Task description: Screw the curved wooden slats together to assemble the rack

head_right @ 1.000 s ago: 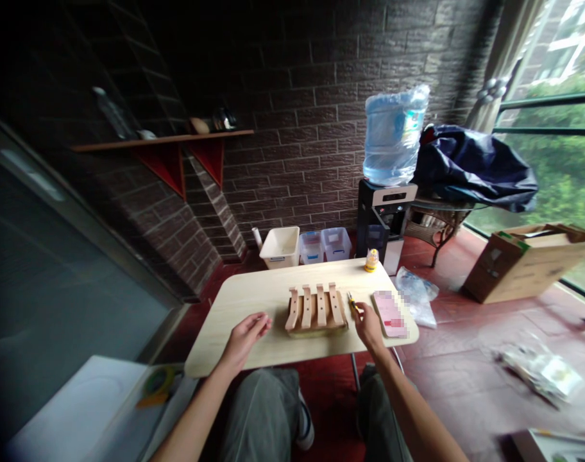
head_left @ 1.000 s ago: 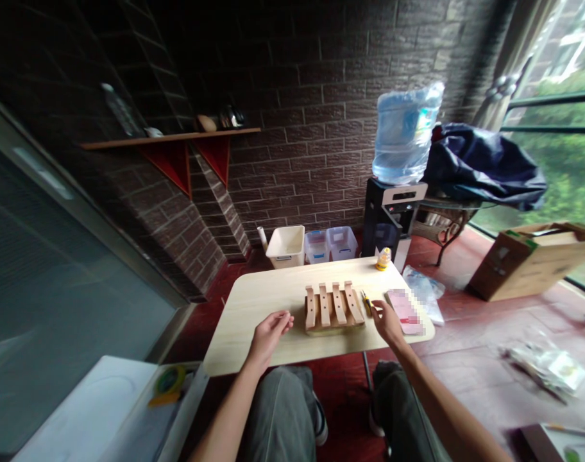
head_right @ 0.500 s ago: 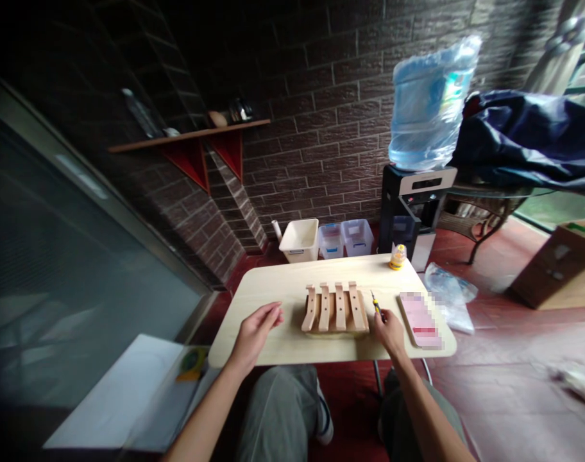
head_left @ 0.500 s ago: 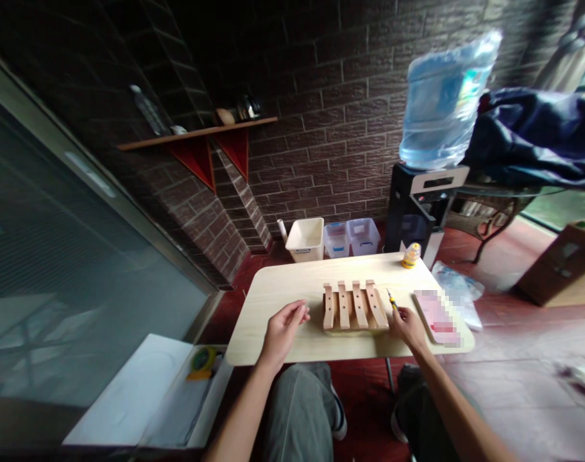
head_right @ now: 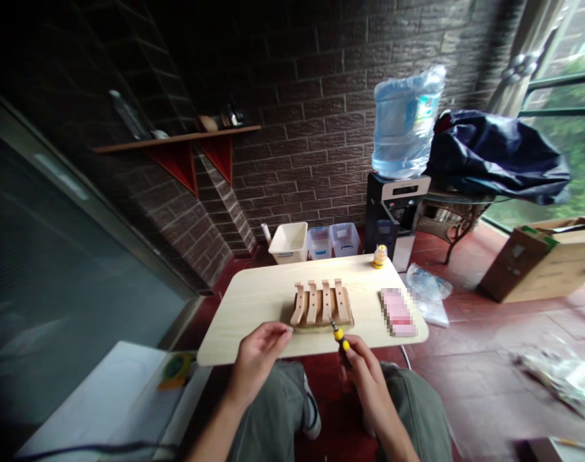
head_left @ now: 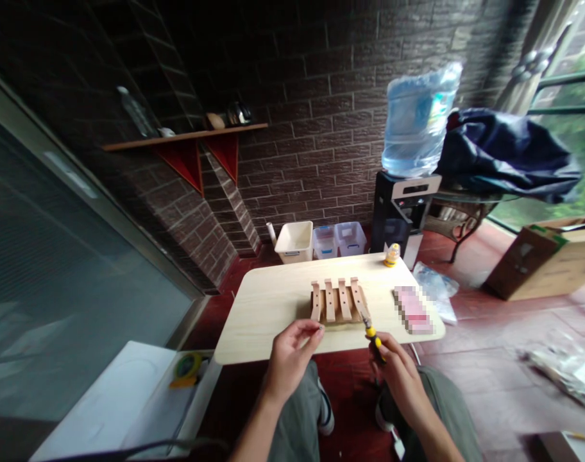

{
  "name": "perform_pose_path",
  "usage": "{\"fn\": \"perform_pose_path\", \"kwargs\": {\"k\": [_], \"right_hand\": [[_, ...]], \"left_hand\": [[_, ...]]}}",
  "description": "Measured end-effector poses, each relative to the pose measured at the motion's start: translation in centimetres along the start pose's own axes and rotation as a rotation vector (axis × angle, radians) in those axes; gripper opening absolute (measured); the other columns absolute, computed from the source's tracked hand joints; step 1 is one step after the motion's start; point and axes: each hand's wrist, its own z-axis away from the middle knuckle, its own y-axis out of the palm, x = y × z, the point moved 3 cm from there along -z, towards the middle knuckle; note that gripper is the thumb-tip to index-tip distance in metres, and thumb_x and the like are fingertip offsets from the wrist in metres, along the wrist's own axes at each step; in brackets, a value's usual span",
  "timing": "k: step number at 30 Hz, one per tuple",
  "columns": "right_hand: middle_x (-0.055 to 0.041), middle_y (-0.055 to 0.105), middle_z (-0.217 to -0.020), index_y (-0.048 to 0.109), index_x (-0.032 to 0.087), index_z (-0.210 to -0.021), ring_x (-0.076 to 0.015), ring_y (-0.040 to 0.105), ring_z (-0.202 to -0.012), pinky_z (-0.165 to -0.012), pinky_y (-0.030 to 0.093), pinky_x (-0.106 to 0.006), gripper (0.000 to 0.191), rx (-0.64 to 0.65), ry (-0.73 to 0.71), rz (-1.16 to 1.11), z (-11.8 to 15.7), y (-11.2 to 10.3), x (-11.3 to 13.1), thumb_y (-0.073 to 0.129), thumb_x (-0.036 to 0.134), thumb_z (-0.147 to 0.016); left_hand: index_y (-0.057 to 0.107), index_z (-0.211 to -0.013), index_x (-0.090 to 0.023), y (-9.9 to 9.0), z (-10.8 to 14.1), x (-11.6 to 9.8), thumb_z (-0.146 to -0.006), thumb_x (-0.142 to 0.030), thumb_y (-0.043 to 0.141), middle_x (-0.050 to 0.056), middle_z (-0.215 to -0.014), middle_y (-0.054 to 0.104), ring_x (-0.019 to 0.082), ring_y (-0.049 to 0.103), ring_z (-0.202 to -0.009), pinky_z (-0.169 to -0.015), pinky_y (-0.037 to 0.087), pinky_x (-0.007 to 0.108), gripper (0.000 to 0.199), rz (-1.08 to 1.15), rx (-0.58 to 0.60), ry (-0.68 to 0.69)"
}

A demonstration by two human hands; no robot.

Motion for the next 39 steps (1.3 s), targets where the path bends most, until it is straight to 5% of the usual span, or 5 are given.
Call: {"fn": "perform_pose_path", "kwargs": {"k": [6, 13, 20, 32, 39], "right_hand": [[0.0034, 0.056, -0.069, 0.073, 0.022, -0.116, -0.0165, 0.051, -0.064, -0.064, 0.044, -0.028, 0.042, 0.11, 0.003, 0.019, 5.2, 4.2, 3.7, 0.061, 0.06, -0.105], [-0.0027, 0.067, -0.085, 0.077, 0.02, -0.111, -0.0184, 0.059, -0.076, -0.071, 0.052, -0.028, 0.044, 0.059, -0.069, 0.17, 7.6, 6.0, 6.9, 0.065, 0.062, -0.102], [-0.0063, 0.079, -0.105, 0.077, 0.022, -0.115, -0.0224, 0.074, -0.101, -0.093, 0.059, -0.028, 0.033, 0.079, -0.162, 0.269, 8.2, 6.4, 7.6, 0.067, 0.051, -0.105], [-0.0019, 0.074, -0.098, 0.073, 0.031, -0.126, -0.0141, 0.074, -0.083, -0.076, 0.061, -0.019, 0.022, 0.069, -0.626, 0.666, 9.4, 4.7, 12.9, 0.07, 0.024, -0.105], [-0.0032, 0.07, -0.097, 0.072, 0.031, -0.133, -0.0144, 0.073, -0.082, -0.072, 0.062, -0.02, 0.034, 0.072, -0.709, 0.734, 9.8, 4.0, 14.1, 0.064, 0.015, -0.104]], "left_hand": [[0.08, -0.096, -0.017, -0.2, 3.7, -3.5, -0.084, -0.049, 0.087, 0.008, -0.095, 0.079, 0.022, 0.074, -0.092, -0.088, 0.061, 0.029, 0.036, -0.016, 0.068, 0.045], [0.08, -0.095, -0.017, -0.2, 6.4, -5.8, -0.09, -0.042, 0.084, 0.006, -0.094, 0.076, 0.019, 0.072, -0.093, -0.088, 0.058, 0.025, 0.026, -0.016, 0.184, 0.101], [0.079, -0.09, -0.017, -0.6, 6.8, -6.6, -0.089, -0.041, 0.086, 0.005, -0.09, 0.074, 0.017, 0.07, -0.088, -0.087, 0.058, 0.025, 0.025, 0.038, 0.2, 0.09], [0.081, -0.09, -0.018, -1.8, 6.7, -6.4, -0.09, -0.036, 0.086, 0.006, -0.092, 0.073, 0.016, 0.067, -0.089, -0.089, 0.055, 0.024, 0.019, 0.0, 0.318, 0.098], [0.081, -0.09, -0.019, -1.3, 6.9, -6.2, -0.091, -0.034, 0.086, 0.005, -0.092, 0.072, 0.017, 0.067, -0.093, -0.089, 0.052, 0.024, 0.016, 0.029, 0.386, 0.105]]}}
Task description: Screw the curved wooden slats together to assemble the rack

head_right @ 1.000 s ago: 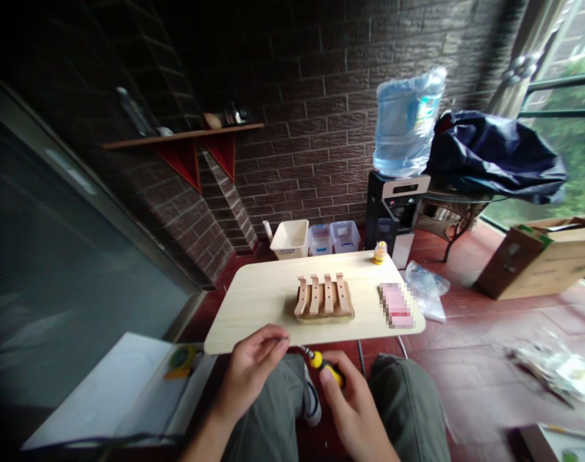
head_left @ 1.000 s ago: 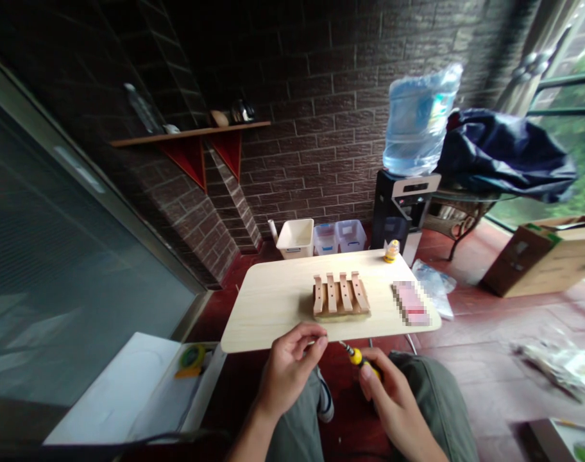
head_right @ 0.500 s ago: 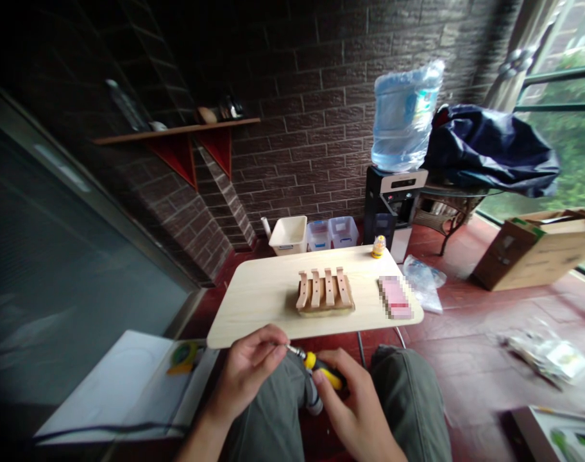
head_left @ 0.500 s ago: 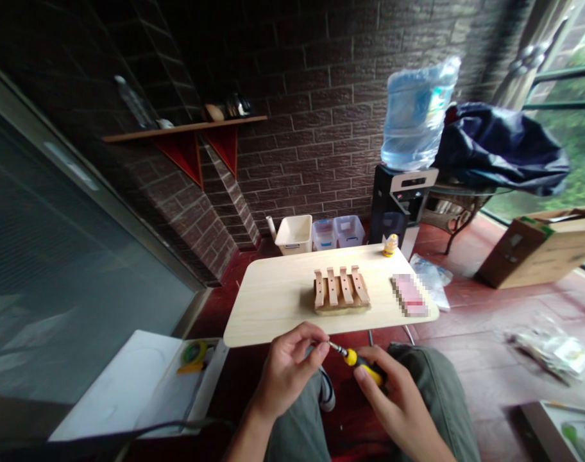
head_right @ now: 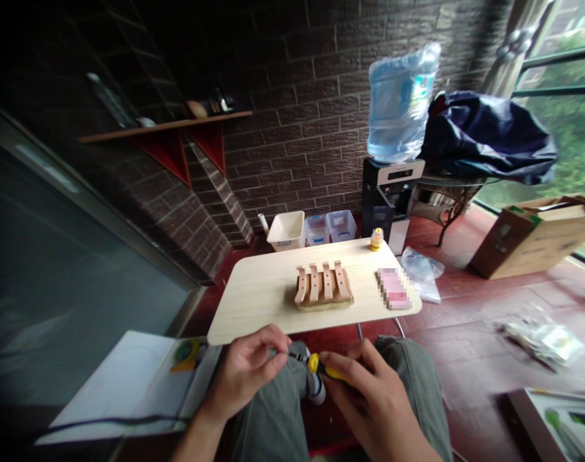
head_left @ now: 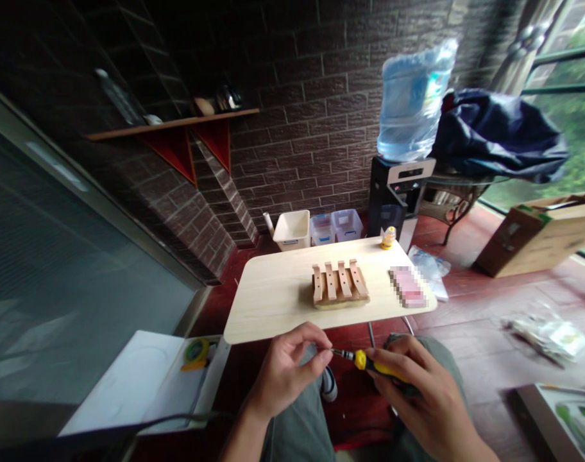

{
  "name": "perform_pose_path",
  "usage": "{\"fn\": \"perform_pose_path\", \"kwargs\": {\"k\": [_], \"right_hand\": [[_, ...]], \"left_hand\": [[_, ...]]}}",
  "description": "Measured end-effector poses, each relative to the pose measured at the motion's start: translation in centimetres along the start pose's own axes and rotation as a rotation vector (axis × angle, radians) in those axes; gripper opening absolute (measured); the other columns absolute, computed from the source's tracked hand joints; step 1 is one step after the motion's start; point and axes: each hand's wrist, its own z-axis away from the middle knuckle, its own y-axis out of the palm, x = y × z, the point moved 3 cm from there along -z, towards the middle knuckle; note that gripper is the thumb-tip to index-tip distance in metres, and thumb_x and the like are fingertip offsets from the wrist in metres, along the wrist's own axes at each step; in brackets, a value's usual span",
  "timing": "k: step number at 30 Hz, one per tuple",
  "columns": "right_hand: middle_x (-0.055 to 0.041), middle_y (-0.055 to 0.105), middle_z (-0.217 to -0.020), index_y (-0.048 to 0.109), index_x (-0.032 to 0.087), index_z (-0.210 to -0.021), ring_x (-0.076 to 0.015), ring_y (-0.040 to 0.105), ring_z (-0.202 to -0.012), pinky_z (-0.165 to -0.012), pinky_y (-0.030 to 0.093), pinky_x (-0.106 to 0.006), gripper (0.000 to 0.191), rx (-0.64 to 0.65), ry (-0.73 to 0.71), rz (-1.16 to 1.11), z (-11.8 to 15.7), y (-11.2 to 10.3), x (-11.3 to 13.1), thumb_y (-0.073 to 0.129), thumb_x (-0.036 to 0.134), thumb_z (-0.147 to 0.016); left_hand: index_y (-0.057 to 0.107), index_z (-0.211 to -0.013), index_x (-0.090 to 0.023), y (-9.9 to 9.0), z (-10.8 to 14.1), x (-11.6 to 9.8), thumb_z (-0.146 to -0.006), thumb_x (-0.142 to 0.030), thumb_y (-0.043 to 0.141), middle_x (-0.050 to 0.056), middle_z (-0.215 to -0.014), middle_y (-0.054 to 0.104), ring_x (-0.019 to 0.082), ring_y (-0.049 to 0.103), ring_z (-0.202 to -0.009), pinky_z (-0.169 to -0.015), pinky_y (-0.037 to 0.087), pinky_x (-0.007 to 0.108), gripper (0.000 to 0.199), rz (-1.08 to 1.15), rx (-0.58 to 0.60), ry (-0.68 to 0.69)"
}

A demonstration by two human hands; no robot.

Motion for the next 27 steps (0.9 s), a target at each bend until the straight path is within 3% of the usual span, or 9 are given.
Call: {"fn": "perform_pose_path", "kwargs": {"k": [4, 10, 14, 21, 27], "right_hand": [[-0.0019, 0.073, -0.093, 0.071, 0.03, -0.13, -0.0142, 0.074, -0.076, -0.067, 0.061, -0.02, 0.031, -0.004, 0.018, -0.041, 0.2, -0.1, 0.2, 0.066, 0.015, -0.102], [-0.0016, 0.083, -0.103, 0.072, 0.029, -0.124, -0.0154, 0.081, -0.087, -0.08, 0.063, -0.02, 0.026, -0.076, 0.096, -0.097, 0.6, 0.5, -0.1, 0.072, 0.02, -0.1], [-0.0028, 0.085, -0.103, 0.076, 0.028, -0.117, -0.0172, 0.082, -0.086, -0.079, 0.064, -0.02, 0.019, -0.134, 0.192, -0.138, 0.9, 1.3, -0.6, 0.076, 0.024, -0.099], [-0.0044, 0.086, -0.1, 0.079, 0.028, -0.116, -0.0199, 0.084, -0.086, -0.079, 0.067, -0.021, 0.02, -0.216, 0.286, -0.243, 0.8, 2.0, -0.9, 0.078, 0.027, -0.097], [-0.0038, 0.086, -0.101, 0.081, 0.028, -0.115, -0.0186, 0.084, -0.088, -0.081, 0.066, -0.019, 0.018, -0.306, 0.336, -0.301, 0.9, 2.4, -1.0, 0.076, 0.029, -0.098]], "left_hand": [[0.081, -0.086, -0.018, 0.6, -0.3, 0.2, -0.086, -0.037, 0.091, 0.005, -0.091, 0.072, 0.017, 0.068, -0.093, -0.09, 0.052, 0.025, 0.021, 0.106, 0.012, -0.045], [0.081, -0.084, -0.019, 2.4, -1.0, 1.3, -0.081, -0.039, 0.095, 0.002, -0.086, 0.069, 0.017, 0.07, -0.091, -0.089, 0.054, 0.028, 0.025, 0.377, -0.005, -0.105], [0.08, -0.081, -0.02, 3.9, -1.8, 1.6, -0.077, -0.04, 0.098, -0.001, -0.08, 0.064, 0.014, 0.066, -0.082, -0.086, 0.053, 0.028, 0.027, 0.501, -0.043, -0.114], [0.082, -0.086, -0.018, 4.2, -2.7, 2.5, -0.077, -0.053, 0.096, 0.002, -0.091, 0.065, 0.015, 0.063, -0.084, -0.083, 0.053, 0.029, 0.039, 0.415, -0.104, -0.128], [0.083, -0.095, -0.017, 3.9, -2.6, 2.4, -0.095, -0.051, 0.08, 0.006, -0.102, 0.068, 0.019, 0.064, -0.097, -0.088, 0.051, 0.028, 0.034, 0.236, -0.053, -0.044]]}}
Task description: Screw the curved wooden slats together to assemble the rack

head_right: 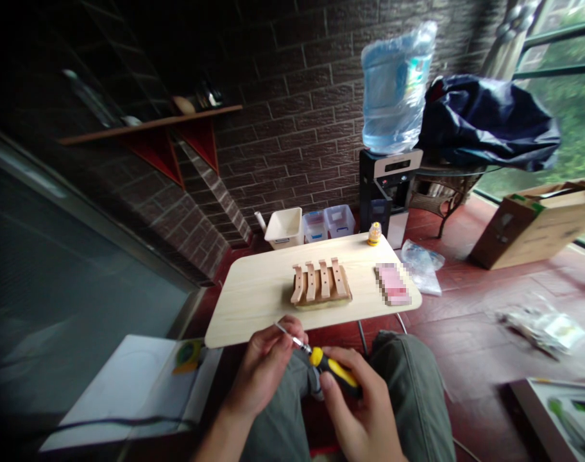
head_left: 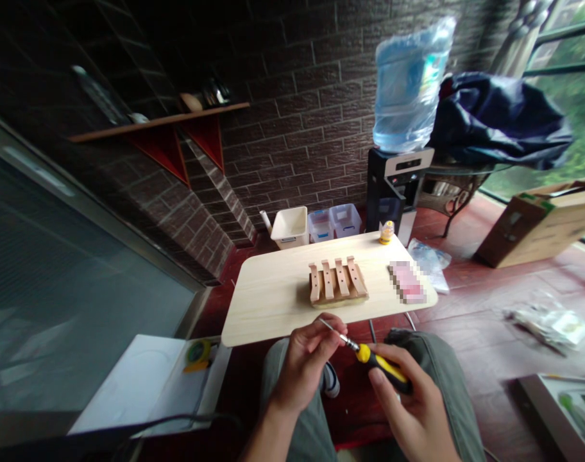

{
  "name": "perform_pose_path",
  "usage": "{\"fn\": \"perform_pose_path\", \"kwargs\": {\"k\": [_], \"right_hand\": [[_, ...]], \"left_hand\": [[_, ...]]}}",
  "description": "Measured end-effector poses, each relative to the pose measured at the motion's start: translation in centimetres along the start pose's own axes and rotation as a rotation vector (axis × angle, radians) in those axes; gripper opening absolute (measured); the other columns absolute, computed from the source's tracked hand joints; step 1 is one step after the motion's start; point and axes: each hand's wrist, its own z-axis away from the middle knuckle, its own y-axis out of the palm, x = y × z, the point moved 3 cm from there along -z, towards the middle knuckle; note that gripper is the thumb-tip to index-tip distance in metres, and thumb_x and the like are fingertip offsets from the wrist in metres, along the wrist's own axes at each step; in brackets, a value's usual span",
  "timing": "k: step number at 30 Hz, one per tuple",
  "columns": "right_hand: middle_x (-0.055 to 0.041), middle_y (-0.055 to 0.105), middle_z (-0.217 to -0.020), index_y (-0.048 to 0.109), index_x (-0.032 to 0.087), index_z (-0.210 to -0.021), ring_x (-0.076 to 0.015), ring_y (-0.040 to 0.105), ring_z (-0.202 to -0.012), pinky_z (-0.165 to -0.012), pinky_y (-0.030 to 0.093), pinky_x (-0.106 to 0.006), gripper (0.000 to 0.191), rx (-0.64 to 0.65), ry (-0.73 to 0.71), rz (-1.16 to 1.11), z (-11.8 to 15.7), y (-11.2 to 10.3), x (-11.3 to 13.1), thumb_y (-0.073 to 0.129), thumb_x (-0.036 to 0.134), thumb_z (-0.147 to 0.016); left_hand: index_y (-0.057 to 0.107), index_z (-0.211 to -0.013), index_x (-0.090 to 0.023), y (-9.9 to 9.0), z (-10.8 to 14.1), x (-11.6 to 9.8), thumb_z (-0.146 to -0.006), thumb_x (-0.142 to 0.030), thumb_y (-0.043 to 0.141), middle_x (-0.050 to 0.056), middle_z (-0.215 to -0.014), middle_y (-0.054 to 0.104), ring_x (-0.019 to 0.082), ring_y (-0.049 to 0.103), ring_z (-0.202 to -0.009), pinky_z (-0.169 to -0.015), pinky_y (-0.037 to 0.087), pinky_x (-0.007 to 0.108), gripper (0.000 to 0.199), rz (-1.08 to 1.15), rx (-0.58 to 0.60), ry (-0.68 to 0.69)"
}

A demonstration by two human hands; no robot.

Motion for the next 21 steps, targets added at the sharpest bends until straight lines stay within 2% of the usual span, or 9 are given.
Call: {"fn": "perform_pose_path", "kwargs": {"k": [5, 10, 14, 21], "right_hand": [[-0.0041, 0.084, -0.093, 0.081, 0.025, -0.117, -0.0163, 0.078, -0.072, -0.069, 0.064, -0.02, 0.021, 0.051, 0.107, -0.04, 0.6, 0.3, -0.9, 0.074, 0.036, -0.1], [-0.005, 0.08, -0.094, 0.077, 0.022, -0.117, -0.0182, 0.076, -0.08, -0.078, 0.062, -0.024, 0.024, 0.146, 0.163, -0.085, 1.1, 0.9, -1.7, 0.07, 0.041, -0.104], [-0.0032, 0.076, -0.091, 0.072, 0.022, -0.111, -0.0172, 0.072, -0.083, -0.077, 0.057, -0.023, 0.023, 0.207, 0.208, -0.133, 1.3, 1.7, -1.8, 0.065, 0.043, -0.107], [-0.0025, 0.071, -0.092, 0.068, 0.022, -0.113, -0.0165, 0.066, -0.078, -0.074, 0.054, -0.027, 0.026, 0.24, 0.284, -0.187, 0.8, 2.9, -2.2, 0.057, 0.046, -0.111]], "left_hand": [[0.083, -0.097, -0.017, 0.2, 0.1, -0.5, -0.098, -0.053, 0.077, 0.008, -0.103, 0.071, 0.021, 0.066, -0.101, -0.093, 0.052, 0.03, 0.036, -0.058, -0.001, 0.02], [0.082, -0.1, -0.017, 0.9, 0.2, -0.6, -0.095, -0.058, 0.077, 0.01, -0.098, 0.078, 0.025, 0.072, -0.101, -0.095, 0.056, 0.034, 0.042, -0.084, -0.053, -0.001], [0.083, -0.11, -0.016, 1.9, 0.2, -1.2, -0.095, -0.061, 0.076, 0.012, -0.101, 0.081, 0.025, 0.075, -0.095, -0.091, 0.061, 0.036, 0.048, -0.08, -0.099, -0.029], [0.083, -0.107, -0.016, 2.8, -0.1, -3.0, -0.099, -0.061, 0.07, 0.012, -0.105, 0.083, 0.025, 0.077, -0.095, -0.092, 0.062, 0.033, 0.048, -0.2, -0.108, 0.005]]}}
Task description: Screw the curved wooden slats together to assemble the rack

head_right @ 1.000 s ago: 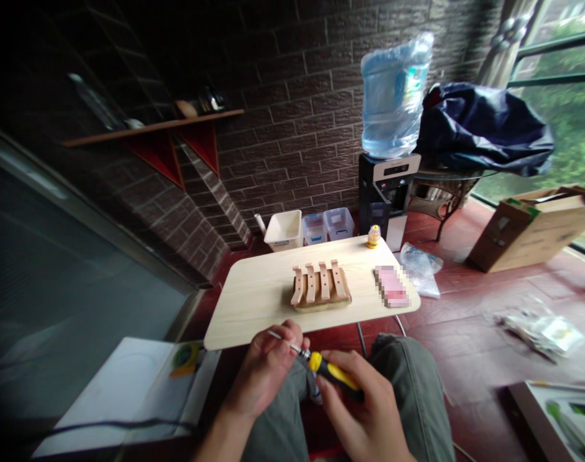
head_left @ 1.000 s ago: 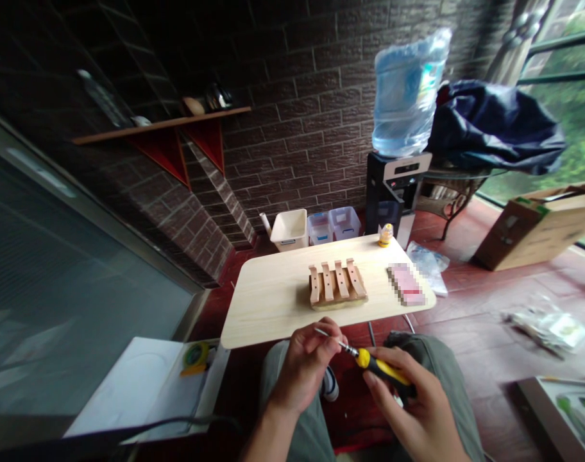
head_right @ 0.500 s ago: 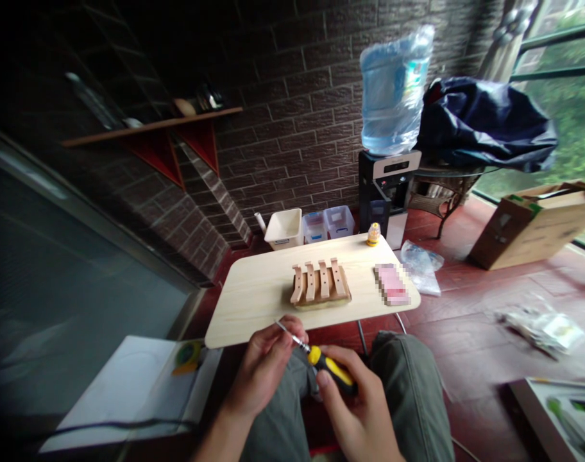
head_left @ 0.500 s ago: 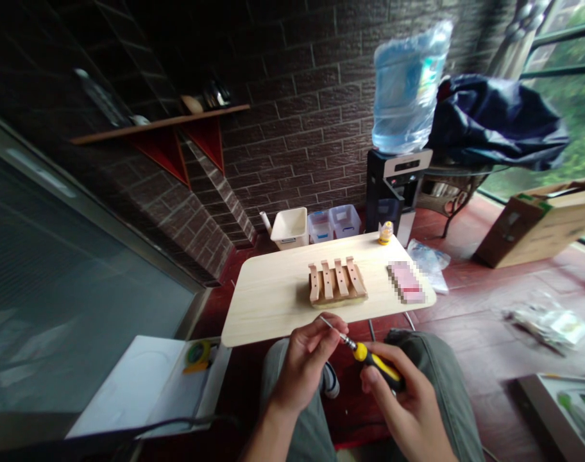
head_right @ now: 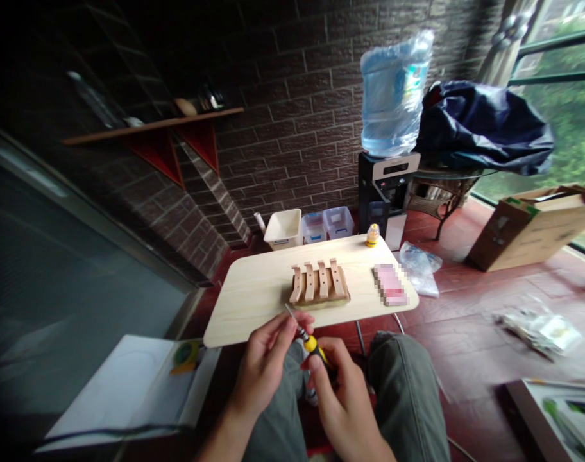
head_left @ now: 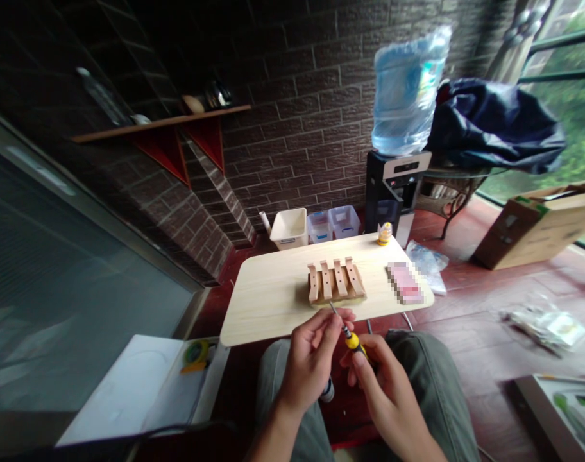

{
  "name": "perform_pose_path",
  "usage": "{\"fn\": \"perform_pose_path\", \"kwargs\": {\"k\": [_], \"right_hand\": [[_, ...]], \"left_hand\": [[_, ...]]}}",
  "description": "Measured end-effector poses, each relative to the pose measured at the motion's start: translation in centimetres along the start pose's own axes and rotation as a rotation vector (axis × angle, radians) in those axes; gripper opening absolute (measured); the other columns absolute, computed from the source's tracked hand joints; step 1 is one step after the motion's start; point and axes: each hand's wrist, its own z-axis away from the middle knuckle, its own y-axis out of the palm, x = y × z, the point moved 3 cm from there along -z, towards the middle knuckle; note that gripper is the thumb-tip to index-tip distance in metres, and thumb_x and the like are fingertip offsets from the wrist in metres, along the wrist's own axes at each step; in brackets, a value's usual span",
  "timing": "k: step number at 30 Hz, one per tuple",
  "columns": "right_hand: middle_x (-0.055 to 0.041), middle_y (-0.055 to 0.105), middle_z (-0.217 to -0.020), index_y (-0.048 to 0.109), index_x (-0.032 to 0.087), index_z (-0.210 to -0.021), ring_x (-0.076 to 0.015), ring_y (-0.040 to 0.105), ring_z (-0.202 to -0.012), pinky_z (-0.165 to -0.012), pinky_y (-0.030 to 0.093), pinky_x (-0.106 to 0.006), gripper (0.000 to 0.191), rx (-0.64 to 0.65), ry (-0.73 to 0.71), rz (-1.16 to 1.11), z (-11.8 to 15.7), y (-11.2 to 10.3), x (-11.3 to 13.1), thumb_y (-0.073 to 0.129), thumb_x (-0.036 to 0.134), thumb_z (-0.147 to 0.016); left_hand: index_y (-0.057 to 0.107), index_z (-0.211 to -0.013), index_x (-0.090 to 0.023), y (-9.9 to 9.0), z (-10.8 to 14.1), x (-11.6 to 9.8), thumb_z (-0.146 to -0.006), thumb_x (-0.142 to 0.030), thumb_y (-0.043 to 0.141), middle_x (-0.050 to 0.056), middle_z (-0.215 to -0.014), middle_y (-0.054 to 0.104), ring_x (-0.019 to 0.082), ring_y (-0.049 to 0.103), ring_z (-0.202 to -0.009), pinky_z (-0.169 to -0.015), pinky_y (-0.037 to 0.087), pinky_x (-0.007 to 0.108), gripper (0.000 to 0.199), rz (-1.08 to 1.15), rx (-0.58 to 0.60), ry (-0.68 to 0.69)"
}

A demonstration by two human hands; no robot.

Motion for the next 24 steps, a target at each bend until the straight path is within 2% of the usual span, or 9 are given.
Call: {"fn": "perform_pose_path", "kwargs": {"k": [5, 10, 14, 16, 17, 18, 20, 22, 24], "right_hand": [[-0.003, 0.07, -0.096, 0.066, 0.022, -0.122, -0.0169, 0.064, -0.081, -0.074, 0.054, -0.027, 0.03, 0.025, 0.009, -0.012, -1.3, 0.2, -0.2, 0.054, 0.047, -0.112], [-0.0009, 0.065, -0.088, 0.061, 0.023, -0.136, -0.0165, 0.062, -0.076, -0.061, 0.049, -0.025, 0.04, 0.069, 0.081, -0.073, -4.5, 0.5, -1.0, 0.048, 0.053, -0.113], [0.0025, 0.058, -0.078, 0.063, 0.022, -0.136, -0.0154, 0.057, -0.067, -0.059, 0.049, -0.024, 0.044, 0.049, 0.099, -0.107, -9.5, 0.7, -2.2, 0.045, 0.056, -0.114], [0.0005, 0.062, -0.081, 0.066, 0.022, -0.133, -0.0169, 0.062, -0.073, -0.071, 0.056, -0.028, 0.043, 0.07, 0.031, -0.07, -12.6, 0.7, -2.6, 0.045, 0.055, -0.114], [-0.002, 0.067, -0.088, 0.068, 0.023, -0.13, -0.0187, 0.066, -0.082, -0.082, 0.058, -0.03, 0.042, 0.092, -0.02, -0.043, -14.2, 0.8, -2.8, 0.046, 0.054, -0.113], [-0.0049, 0.071, -0.098, 0.07, 0.023, -0.128, -0.0208, 0.068, -0.094, -0.094, 0.058, -0.033, 0.04, 0.131, -0.068, -0.018, -15.8, 0.9, -2.9, 0.047, 0.053, -0.113], [-0.007, 0.073, -0.11, 0.071, 0.024, -0.126, -0.0227, 0.069, -0.106, -0.106, 0.054, -0.036, 0.038, 0.174, -0.13, 0.014, -19.0, 1.0, -3.3, 0.046, 0.05, -0.114], [-0.0044, 0.072, -0.101, 0.071, 0.024, -0.123, -0.0208, 0.068, -0.097, -0.101, 0.054, -0.034, 0.037, 0.2, -0.135, 0.03, -21.8, 1.2, -4.0, 0.044, 0.049, -0.114], [-0.0002, 0.066, -0.087, 0.069, 0.024, -0.113, -0.0176, 0.063, -0.081, -0.084, 0.053, -0.03, 0.037, 0.239, -0.106, 0.034, -24.4, 1.5, -5.1, 0.041, 0.049, -0.116]], "left_hand": [[0.082, -0.106, -0.017, -0.2, -1.2, -0.1, -0.102, -0.061, 0.067, 0.011, -0.103, 0.081, 0.023, 0.075, -0.095, -0.091, 0.062, 0.031, 0.047, -0.052, -0.039, 0.045], [0.082, -0.105, -0.017, -0.5, -4.2, 1.1, -0.101, -0.058, 0.068, 0.012, -0.107, 0.081, 0.025, 0.075, -0.101, -0.096, 0.061, 0.033, 0.043, -0.107, -0.079, 0.094], [0.084, -0.106, -0.017, -1.4, -8.0, 3.3, -0.102, -0.054, 0.069, 0.014, -0.118, 0.08, 0.028, 0.074, -0.115, -0.105, 0.059, 0.037, 0.039, -0.166, -0.106, 0.142], [0.085, -0.105, -0.018, -1.9, -10.3, 4.6, -0.104, -0.05, 0.068, 0.015, -0.125, 0.079, 0.029, 0.073, -0.121, -0.109, 0.058, 0.038, 0.037, -0.204, -0.089, 0.172], [0.085, -0.106, -0.018, -2.2, -11.5, 5.3, -0.105, -0.049, 0.066, 0.015, -0.126, 0.079, 0.029, 0.072, -0.123, -0.111, 0.057, 0.038, 0.037, -0.215, -0.079, 0.184], [0.085, -0.107, -0.018, -2.4, -12.7, 5.9, -0.106, -0.049, 0.064, 0.015, -0.127, 0.079, 0.029, 0.072, -0.124, -0.112, 0.057, 0.039, 0.037, -0.217, -0.077, 0.193], [0.084, -0.11, -0.018, -3.1, -15.3, 7.0, -0.108, -0.049, 0.061, 0.015, -0.127, 0.079, 0.028, 0.073, -0.124, -0.113, 0.057, 0.039, 0.039, -0.205, -0.089, 0.201], [0.084, -0.111, -0.018, -3.7, -17.9, 8.0, -0.107, -0.05, 0.061, 0.015, -0.128, 0.08, 0.029, 0.074, -0.124, -0.112, 0.057, 0.04, 0.04, -0.195, -0.111, 0.209], [0.085, -0.109, -0.018, -4.4, -20.2, 8.8, -0.106, -0.051, 0.062, 0.015, -0.129, 0.08, 0.029, 0.074, -0.123, -0.111, 0.059, 0.04, 0.04, -0.201, -0.137, 0.225]]}}
